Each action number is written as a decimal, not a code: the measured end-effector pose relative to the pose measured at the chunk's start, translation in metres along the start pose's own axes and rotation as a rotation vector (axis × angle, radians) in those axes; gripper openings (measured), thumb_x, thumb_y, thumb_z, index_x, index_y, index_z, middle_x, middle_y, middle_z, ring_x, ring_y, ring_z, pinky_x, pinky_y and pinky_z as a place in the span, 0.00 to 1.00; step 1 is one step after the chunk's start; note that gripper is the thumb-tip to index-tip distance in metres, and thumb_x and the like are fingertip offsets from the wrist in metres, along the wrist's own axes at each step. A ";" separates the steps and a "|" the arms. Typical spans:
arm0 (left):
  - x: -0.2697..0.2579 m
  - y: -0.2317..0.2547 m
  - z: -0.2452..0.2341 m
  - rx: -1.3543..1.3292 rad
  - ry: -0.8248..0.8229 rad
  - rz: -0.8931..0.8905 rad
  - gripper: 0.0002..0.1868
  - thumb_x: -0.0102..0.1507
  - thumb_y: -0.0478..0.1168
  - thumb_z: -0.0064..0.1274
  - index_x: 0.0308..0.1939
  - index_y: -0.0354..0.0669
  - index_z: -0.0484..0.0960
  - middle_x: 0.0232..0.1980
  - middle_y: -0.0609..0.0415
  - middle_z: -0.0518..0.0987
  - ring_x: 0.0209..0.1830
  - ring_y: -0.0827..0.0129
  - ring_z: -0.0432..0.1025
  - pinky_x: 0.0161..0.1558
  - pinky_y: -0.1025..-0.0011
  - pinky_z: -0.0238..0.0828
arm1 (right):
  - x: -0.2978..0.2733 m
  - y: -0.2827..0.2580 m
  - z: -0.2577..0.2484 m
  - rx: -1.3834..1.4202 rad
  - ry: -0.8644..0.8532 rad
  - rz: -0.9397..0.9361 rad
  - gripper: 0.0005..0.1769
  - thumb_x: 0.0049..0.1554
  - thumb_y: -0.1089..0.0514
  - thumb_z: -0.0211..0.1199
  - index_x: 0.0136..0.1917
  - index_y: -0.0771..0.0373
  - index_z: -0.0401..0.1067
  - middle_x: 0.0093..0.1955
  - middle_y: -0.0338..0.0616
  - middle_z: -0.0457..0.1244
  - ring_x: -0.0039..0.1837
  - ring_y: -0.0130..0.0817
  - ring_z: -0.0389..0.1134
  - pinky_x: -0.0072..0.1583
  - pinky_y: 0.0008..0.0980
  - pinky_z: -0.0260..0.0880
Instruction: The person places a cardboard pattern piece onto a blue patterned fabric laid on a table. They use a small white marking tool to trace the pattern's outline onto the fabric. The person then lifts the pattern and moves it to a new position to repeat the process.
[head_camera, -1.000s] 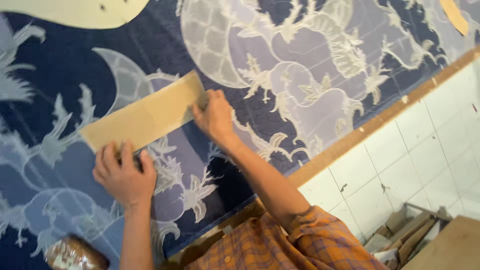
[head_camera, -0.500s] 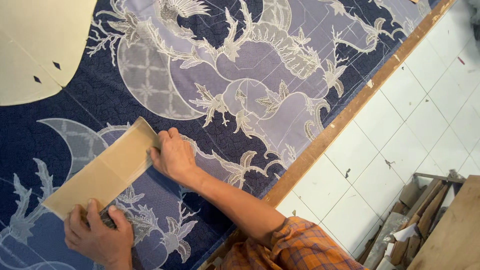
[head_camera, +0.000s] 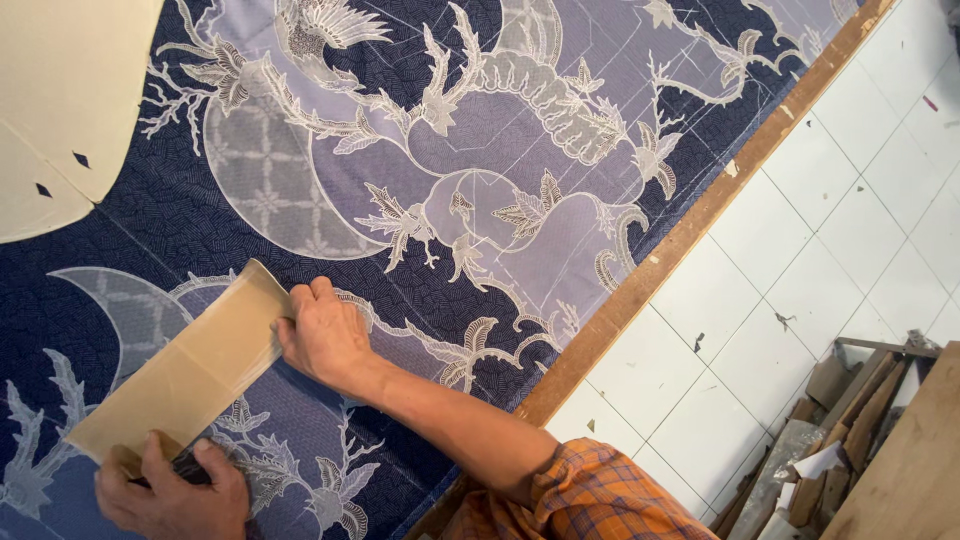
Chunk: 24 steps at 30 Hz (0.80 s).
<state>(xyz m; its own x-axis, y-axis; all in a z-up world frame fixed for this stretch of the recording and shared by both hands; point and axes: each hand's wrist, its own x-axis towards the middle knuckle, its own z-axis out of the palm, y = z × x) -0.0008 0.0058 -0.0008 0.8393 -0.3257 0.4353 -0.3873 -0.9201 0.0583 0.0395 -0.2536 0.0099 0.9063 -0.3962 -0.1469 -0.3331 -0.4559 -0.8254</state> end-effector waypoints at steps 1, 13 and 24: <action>-0.001 -0.001 0.002 0.008 0.009 -0.008 0.18 0.73 0.43 0.45 0.63 0.37 0.70 0.70 0.36 0.63 0.75 0.43 0.57 0.69 0.46 0.58 | 0.001 0.000 -0.001 -0.004 -0.001 0.004 0.16 0.55 0.53 0.65 0.49 0.68 0.68 0.53 0.60 0.62 0.44 0.61 0.70 0.47 0.55 0.72; -0.011 -0.058 0.029 0.053 -0.177 -0.390 0.33 0.63 0.49 0.66 0.64 0.35 0.70 0.63 0.37 0.67 0.68 0.45 0.58 0.64 0.45 0.59 | 0.001 0.001 -0.001 -0.018 0.012 -0.008 0.17 0.55 0.53 0.66 0.49 0.68 0.68 0.52 0.59 0.62 0.43 0.60 0.70 0.45 0.53 0.73; 0.007 -0.061 0.029 -0.094 -0.242 -0.571 0.42 0.63 0.48 0.76 0.64 0.25 0.65 0.62 0.32 0.66 0.68 0.40 0.64 0.67 0.47 0.64 | 0.003 0.001 0.000 -0.043 -0.044 0.011 0.18 0.57 0.52 0.64 0.51 0.69 0.68 0.53 0.58 0.62 0.42 0.58 0.71 0.44 0.52 0.74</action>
<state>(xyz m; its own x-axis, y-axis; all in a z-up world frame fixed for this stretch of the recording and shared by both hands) 0.0395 0.0532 -0.0274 0.9821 0.1614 0.0976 0.1248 -0.9441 0.3051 0.0418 -0.2557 0.0088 0.9127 -0.3663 -0.1810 -0.3535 -0.4857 -0.7995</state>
